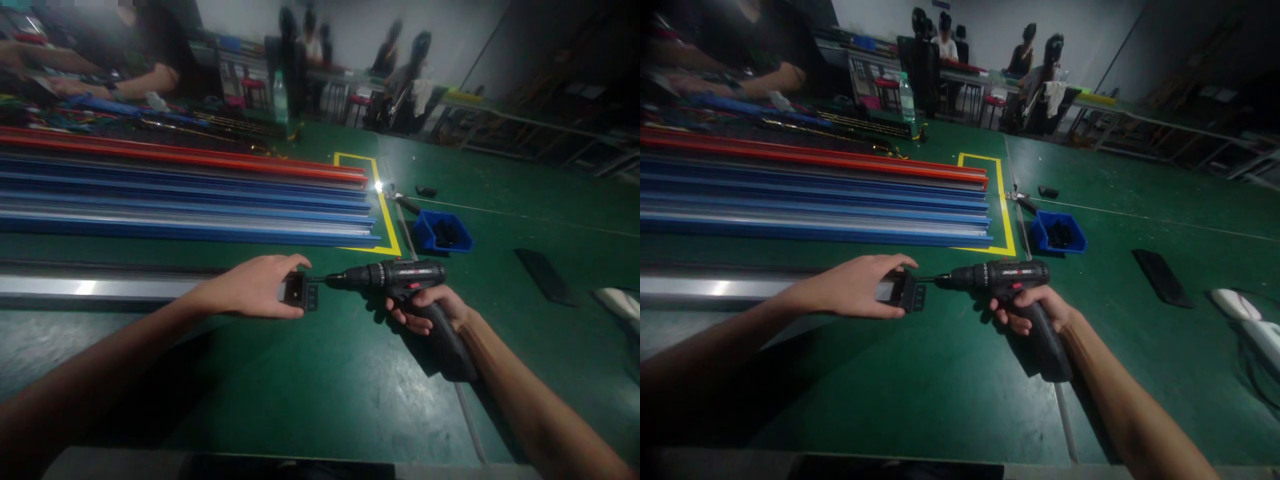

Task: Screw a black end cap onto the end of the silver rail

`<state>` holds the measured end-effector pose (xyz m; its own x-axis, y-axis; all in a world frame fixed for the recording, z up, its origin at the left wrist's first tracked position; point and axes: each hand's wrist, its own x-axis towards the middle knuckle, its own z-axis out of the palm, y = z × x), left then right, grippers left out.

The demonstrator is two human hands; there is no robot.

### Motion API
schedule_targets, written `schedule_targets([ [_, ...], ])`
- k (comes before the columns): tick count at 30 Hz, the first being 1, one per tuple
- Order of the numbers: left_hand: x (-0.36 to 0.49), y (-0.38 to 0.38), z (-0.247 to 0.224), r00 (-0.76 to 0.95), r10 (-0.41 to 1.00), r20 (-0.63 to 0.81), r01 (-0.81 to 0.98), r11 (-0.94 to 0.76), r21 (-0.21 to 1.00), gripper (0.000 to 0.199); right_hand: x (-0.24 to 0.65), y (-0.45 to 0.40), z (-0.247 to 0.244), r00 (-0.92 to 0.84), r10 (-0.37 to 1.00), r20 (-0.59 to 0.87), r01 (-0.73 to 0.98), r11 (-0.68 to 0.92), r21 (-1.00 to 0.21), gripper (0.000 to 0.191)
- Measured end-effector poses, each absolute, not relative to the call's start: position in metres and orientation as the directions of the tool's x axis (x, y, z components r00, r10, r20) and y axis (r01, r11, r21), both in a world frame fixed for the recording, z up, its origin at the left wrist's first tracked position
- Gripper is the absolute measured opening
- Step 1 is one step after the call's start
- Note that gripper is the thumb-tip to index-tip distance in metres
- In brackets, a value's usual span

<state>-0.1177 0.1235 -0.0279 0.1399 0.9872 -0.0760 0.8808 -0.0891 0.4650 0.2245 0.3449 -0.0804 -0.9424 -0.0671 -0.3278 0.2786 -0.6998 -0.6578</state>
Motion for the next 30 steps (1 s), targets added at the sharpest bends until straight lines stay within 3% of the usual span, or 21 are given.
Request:
schedule_targets([
  [4,-0.1178,0.1238,-0.0276,0.154,0.983,-0.105,0.887,-0.091,0.452,0.081,0.2259,0.3456,-0.0818,-0.940,-0.062,-0.336,0.282,-0.697,-0.659,0.045],
  [14,-0.1184,0.1262,-0.0277,0.200,0.977,-0.078,0.887,-0.146,0.437,0.056,0.2242,0.3421,-0.0760,-0.948,-0.027,-0.318,0.258,-0.650,-0.714,0.033],
  [22,-0.1167,0.1256,-0.0266,0.171,0.982,-0.081,0.902,-0.124,0.413,0.057,0.2239,0.3430,-0.0758,-0.943,-0.014,-0.332,0.274,-0.602,-0.750,0.027],
  [30,-0.1176,0.1268,-0.0245,0.158,0.977,-0.143,0.903,-0.084,0.421,0.059,0.2252,0.3373,-0.0730,-0.896,0.069,-0.439,0.332,-0.552,-0.765,0.020],
])
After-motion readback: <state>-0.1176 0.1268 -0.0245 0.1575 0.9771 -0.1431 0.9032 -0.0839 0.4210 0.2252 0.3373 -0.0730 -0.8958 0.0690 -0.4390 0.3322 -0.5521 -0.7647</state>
